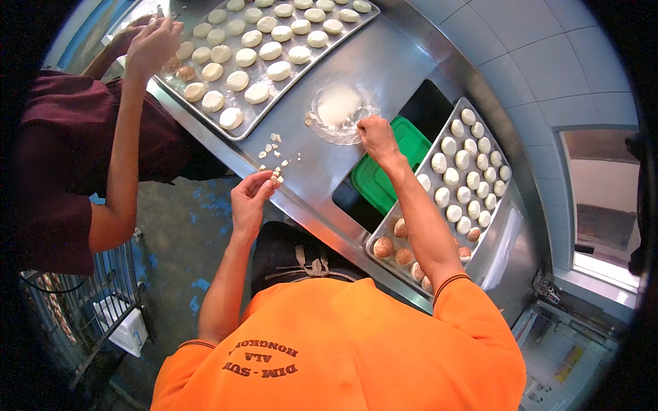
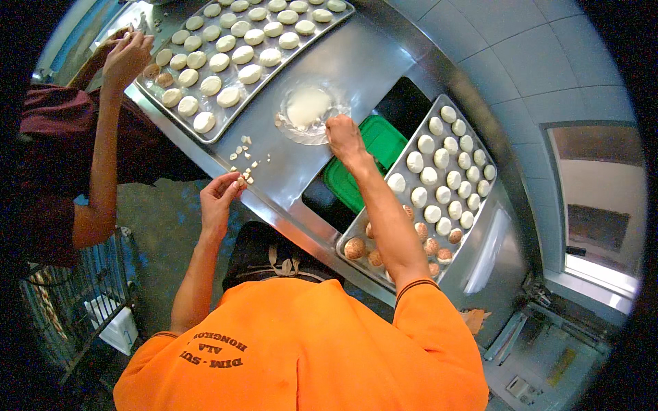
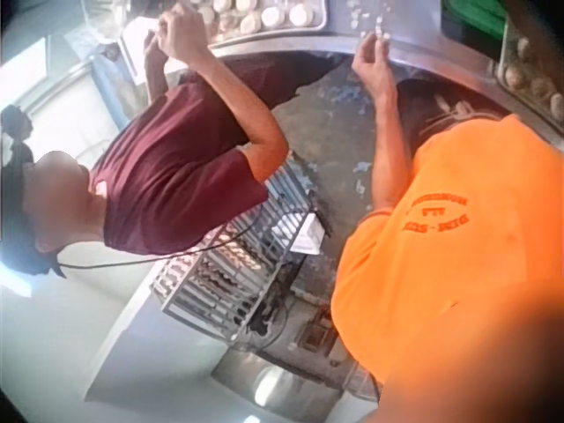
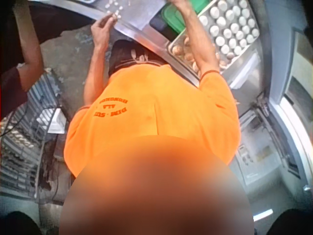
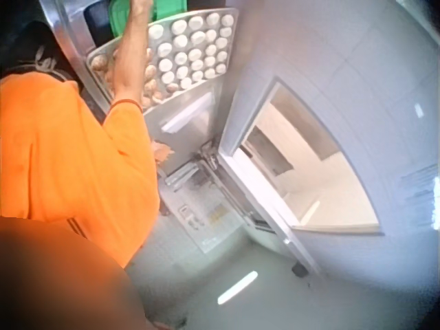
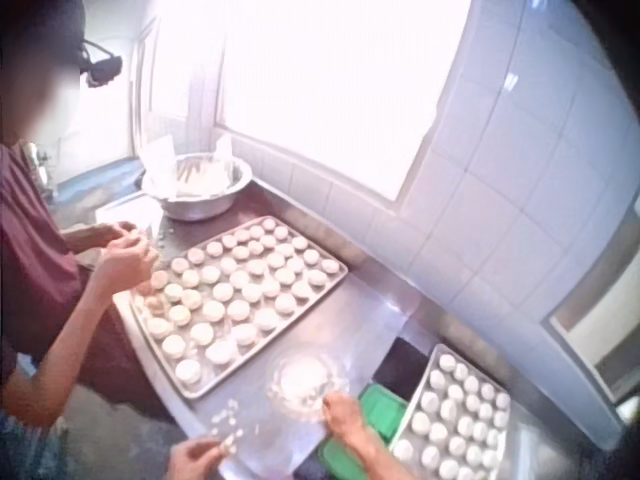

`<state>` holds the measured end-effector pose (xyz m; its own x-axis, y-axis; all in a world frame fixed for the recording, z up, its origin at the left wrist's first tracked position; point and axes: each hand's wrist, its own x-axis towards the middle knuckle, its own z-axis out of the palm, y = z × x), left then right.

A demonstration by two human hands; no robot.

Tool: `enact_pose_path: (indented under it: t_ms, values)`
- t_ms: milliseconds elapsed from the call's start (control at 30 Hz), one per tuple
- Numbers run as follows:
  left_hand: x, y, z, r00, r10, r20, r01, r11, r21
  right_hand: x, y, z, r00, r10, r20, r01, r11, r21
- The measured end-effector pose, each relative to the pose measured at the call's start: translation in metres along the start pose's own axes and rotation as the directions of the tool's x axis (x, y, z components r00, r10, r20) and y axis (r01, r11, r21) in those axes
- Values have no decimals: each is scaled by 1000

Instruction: The person retrieves a tray of baked buns from a rack and places it on a stainless steel counter. They then repeatedly pick small white dough pieces, flatten them, and place them on top of the buns to assemble dim sum. Another person works alongside on a separate tray.

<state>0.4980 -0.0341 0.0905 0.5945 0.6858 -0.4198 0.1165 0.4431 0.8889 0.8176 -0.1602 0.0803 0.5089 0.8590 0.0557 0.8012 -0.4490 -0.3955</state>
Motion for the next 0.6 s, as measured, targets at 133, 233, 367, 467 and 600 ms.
enact_pose_path:
  t_ms: [133, 233, 367, 467, 600]
  values:
    - [-1, 1, 1, 999, 27, 23, -27, 1000, 1, 8, 8, -2, 992, -51, 117, 62, 994, -91]
    - [-3, 2, 0, 1000, 19, 25, -20, 1000, 21, 12, 9, -1, 983, -78, 165, 107, 979, -171]
    - [-8, 1, -2, 1000, -11, 19, 10, 999, 43, 12, 12, 0, 971, -102, 217, 162, 946, -280]
    - [-9, 0, -3, 1000, -6, 23, 6, 1000, 15, 16, 16, -4, 963, -27, 268, 114, 942, -315]
    - [-10, -3, -5, 999, -34, 1, 34, 999, 24, 24, 18, -2, 985, 28, 172, -11, 995, -96]
